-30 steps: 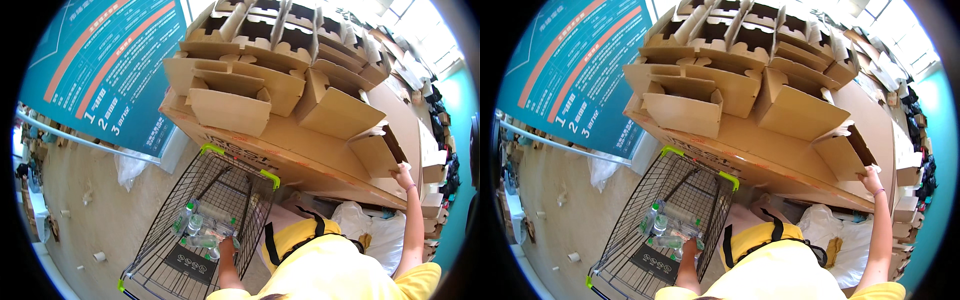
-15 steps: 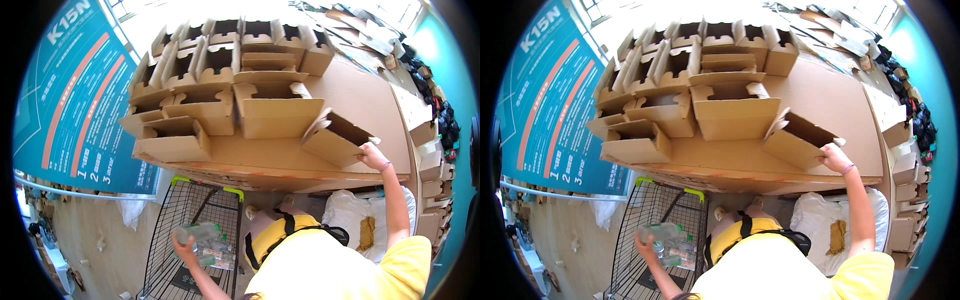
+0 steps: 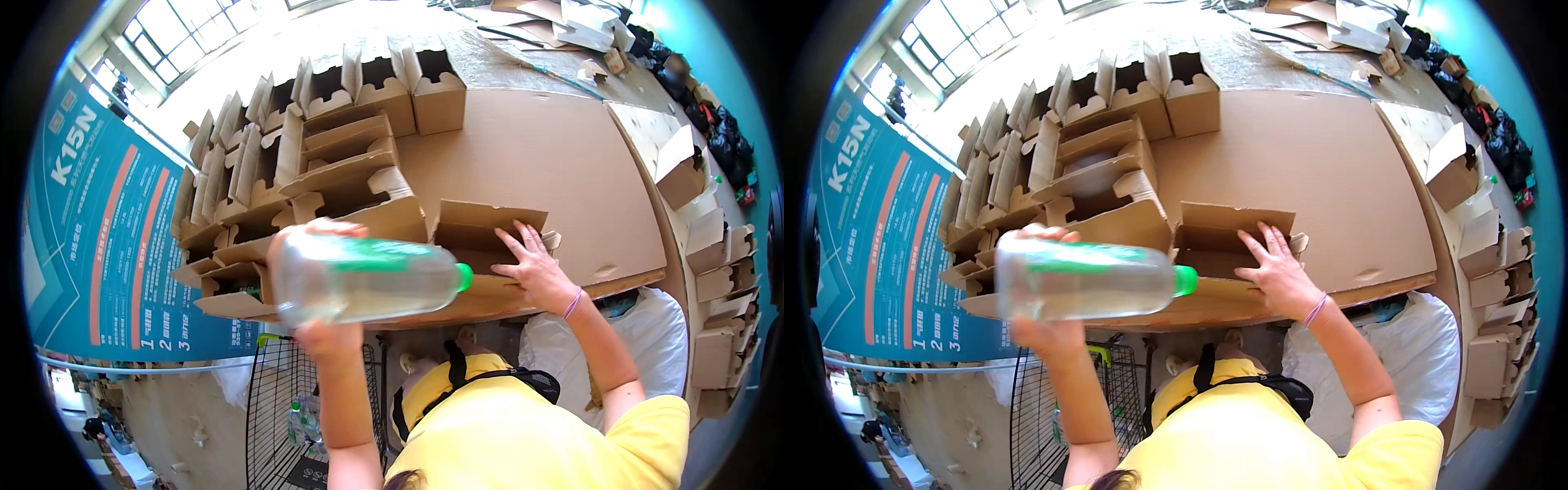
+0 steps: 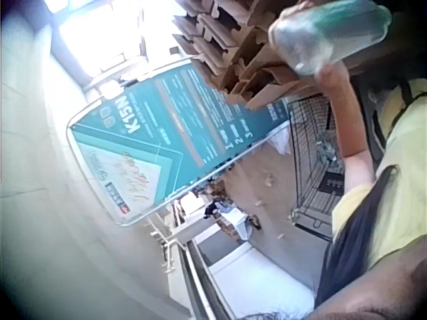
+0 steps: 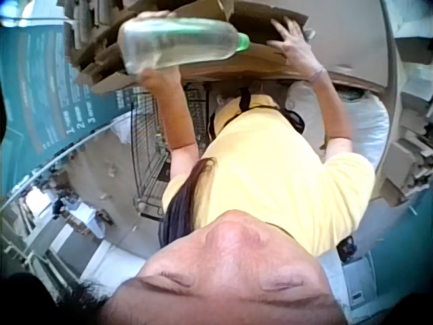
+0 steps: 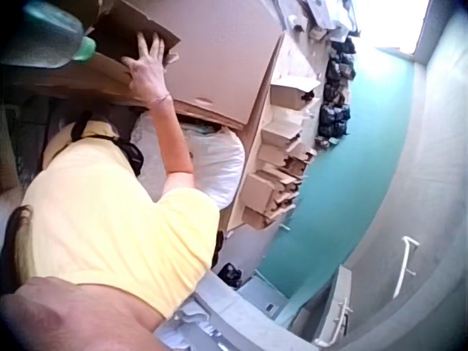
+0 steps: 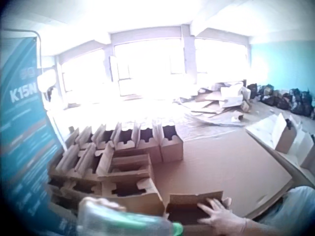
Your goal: The person places water bottles into individual cardboard boxes and stacks the filled boxes into a larger container.
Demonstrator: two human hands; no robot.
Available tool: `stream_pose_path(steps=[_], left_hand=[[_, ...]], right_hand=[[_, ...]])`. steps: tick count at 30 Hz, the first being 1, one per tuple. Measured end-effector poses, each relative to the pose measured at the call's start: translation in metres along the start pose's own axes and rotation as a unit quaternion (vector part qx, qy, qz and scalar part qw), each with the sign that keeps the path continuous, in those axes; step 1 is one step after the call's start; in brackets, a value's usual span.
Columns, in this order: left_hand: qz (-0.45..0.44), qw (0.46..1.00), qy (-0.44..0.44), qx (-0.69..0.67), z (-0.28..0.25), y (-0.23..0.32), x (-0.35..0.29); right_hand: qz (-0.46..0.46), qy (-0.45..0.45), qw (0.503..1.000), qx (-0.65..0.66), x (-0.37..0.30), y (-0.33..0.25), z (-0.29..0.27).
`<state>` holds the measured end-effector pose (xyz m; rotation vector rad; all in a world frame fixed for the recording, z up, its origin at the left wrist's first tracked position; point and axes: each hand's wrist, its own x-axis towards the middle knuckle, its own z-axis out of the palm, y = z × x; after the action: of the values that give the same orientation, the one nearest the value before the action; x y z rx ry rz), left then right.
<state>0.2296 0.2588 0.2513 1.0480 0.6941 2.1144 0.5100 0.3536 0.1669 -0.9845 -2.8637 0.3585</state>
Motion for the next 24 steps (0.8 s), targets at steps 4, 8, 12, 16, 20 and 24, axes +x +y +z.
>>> stream_pose_path(steps=[4, 8, 12, 16, 20, 24], left_hand=[[0.041, 0.934, -0.191, 0.299, 0.050, -0.057, 0.016], [-0.094, 0.863, -0.321, 0.379, 0.064, -0.102, 0.022], [-0.087, 0.706, -0.527, 0.465, 0.056, -0.140, 0.015], [-0.079, 0.540, -0.663, 0.512, 0.065, -0.155, 0.008], [-0.024, 0.424, -0.717, 0.554, 0.079, -0.154, 0.012], [0.024, 0.424, -0.718, 0.551, 0.070, -0.147, 0.009]], right_hand=[[-0.011, 0.032, 0.999, -0.006, -0.002, 0.005, 0.004], [-0.019, 0.066, 0.996, -0.054, -0.005, 0.000, 0.012], [0.001, 0.073, 0.996, -0.050, -0.014, 0.003, 0.028], [-0.019, 0.076, 0.995, -0.067, -0.022, -0.002, 0.032], [-0.004, 0.158, 0.987, -0.040, -0.022, -0.003, 0.029], [0.054, 0.200, 0.978, -0.008, -0.024, -0.013, 0.031]])
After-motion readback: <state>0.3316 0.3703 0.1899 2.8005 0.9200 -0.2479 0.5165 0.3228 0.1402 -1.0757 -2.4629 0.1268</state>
